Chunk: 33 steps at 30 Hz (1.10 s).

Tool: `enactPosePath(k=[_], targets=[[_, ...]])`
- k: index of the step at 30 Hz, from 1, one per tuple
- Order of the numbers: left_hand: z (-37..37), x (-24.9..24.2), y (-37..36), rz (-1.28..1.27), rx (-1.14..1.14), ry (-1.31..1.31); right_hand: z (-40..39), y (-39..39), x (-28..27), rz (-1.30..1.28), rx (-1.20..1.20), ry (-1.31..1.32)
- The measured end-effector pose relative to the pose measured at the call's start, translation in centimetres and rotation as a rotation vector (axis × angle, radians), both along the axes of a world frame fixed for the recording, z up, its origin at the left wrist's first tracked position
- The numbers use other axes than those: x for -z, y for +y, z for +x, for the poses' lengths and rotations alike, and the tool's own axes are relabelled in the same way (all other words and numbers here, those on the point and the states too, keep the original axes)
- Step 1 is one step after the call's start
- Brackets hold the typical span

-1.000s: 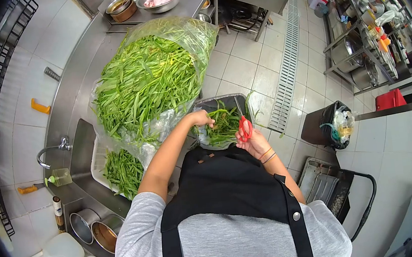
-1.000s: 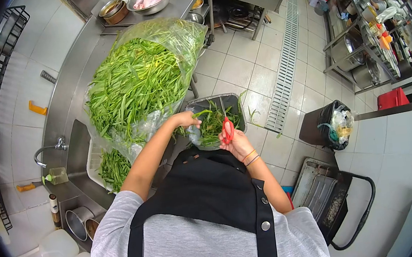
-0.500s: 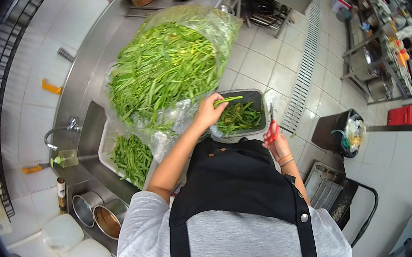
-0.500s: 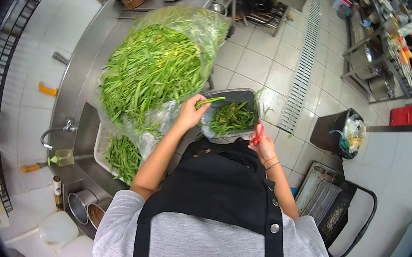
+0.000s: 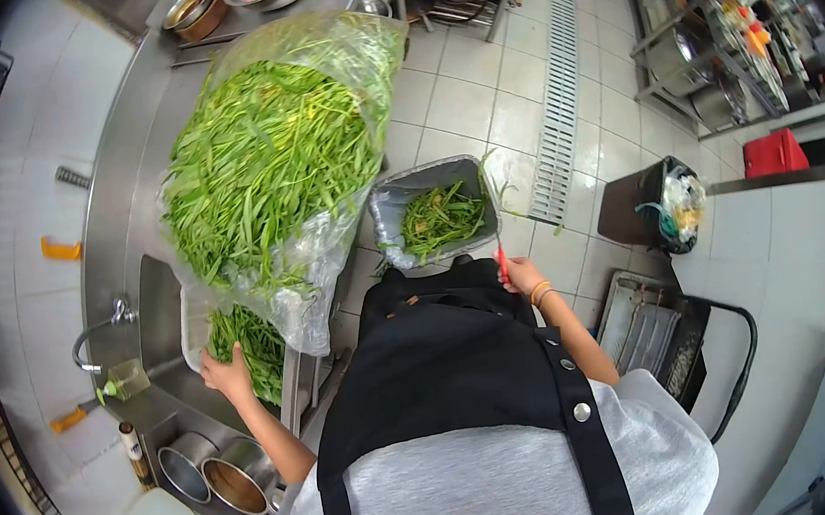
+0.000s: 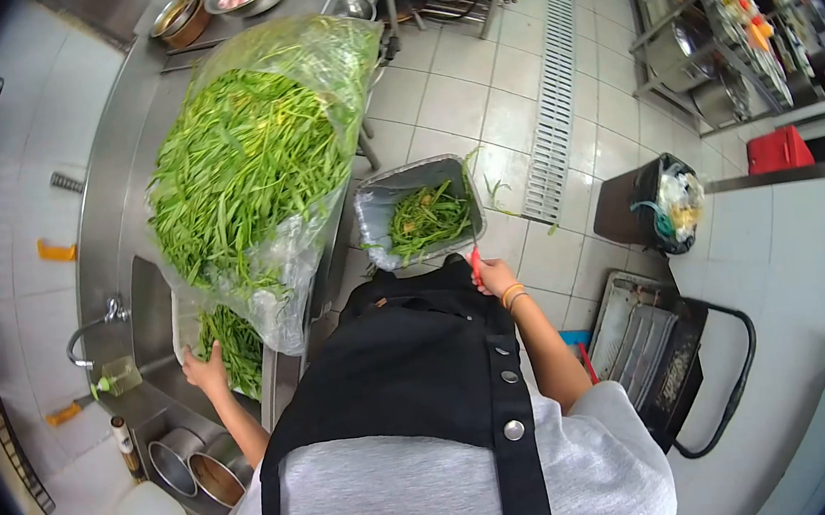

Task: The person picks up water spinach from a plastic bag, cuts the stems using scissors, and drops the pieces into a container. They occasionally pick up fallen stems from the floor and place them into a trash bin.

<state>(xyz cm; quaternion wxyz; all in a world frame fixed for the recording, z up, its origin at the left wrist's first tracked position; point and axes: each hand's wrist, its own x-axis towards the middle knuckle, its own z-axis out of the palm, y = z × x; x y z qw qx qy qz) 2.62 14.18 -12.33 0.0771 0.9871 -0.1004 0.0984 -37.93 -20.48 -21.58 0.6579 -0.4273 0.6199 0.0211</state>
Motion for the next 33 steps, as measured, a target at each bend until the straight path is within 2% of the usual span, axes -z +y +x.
enactPosePath(k=[2,4,6,10,12,14,17,18,20,22,23,24,26,28,30,32,33], targets=[[-1.2,-1.8,-2.4,-0.1,0.026,0.014,0.0,0.1,0.4,0.018,-0.133,0.063],[-3.3,-3.5,-7.9,-0.36,0.357,-0.023,0.5,0.2,-0.7,0.018,-0.142,0.052],[-6.1,-4.9,-13.3,-0.514,0.52,0.041,0.7,0.6,-1.3,-0.022,-0.114,0.056],[-12.2,-4.5,-21.2,-0.614,0.936,0.254,-1.8,2.3,-0.5,-0.003,0.03,0.047],[-15.2,-2.8,-23.6,-0.625,0.998,0.513,-4.6,3.2,0.2,0.003,0.141,0.048],[-17.8,-0.6,-25.6,-0.523,1.126,0.509,-8.3,4.1,2.0,-0.045,0.173,0.078],[-22.9,2.6,-28.6,-0.444,1.16,0.696,-14.2,4.5,5.3,-0.154,0.162,0.247],[-24.7,3.9,-29.8,-0.416,1.219,0.686,-16.2,4.6,6.8,-0.201,0.142,0.304],[-29.0,7.6,-32.6,-0.367,1.255,0.74,-18.2,3.3,5.8,-0.187,0.166,0.373],[-33.8,12.6,-35.6,-0.327,1.229,0.821,-21.1,3.0,7.9,-0.186,0.086,0.454],[-36.2,15.5,-37.4,-0.307,1.157,0.938,-22.1,2.6,8.7,-0.152,0.096,0.446],[-38.6,18.8,-39.2,-0.306,1.157,0.943,-22.7,2.0,8.6,-0.134,0.136,0.429],[-42.6,26.8,-42.7,-0.189,1.089,1.096,-24.5,2.7,12.0,-0.178,0.192,0.448],[-45.7,37.8,-44.9,-0.163,1.12,1.053,-25.6,3.5,14.3,-0.212,0.202,0.477],[-47.6,45.6,-47.2,-0.137,1.148,1.009,-26.1,5.1,16.5,-0.211,0.223,0.577],[-48.8,52.1,-50.5,0.317,0.962,1.07,-26.3,6.2,18.0,-0.282,0.168,0.634],[-49.0,55.0,-52.1,0.32,0.96,1.071,-26.6,6.1,18.6,-0.339,0.165,0.608]])
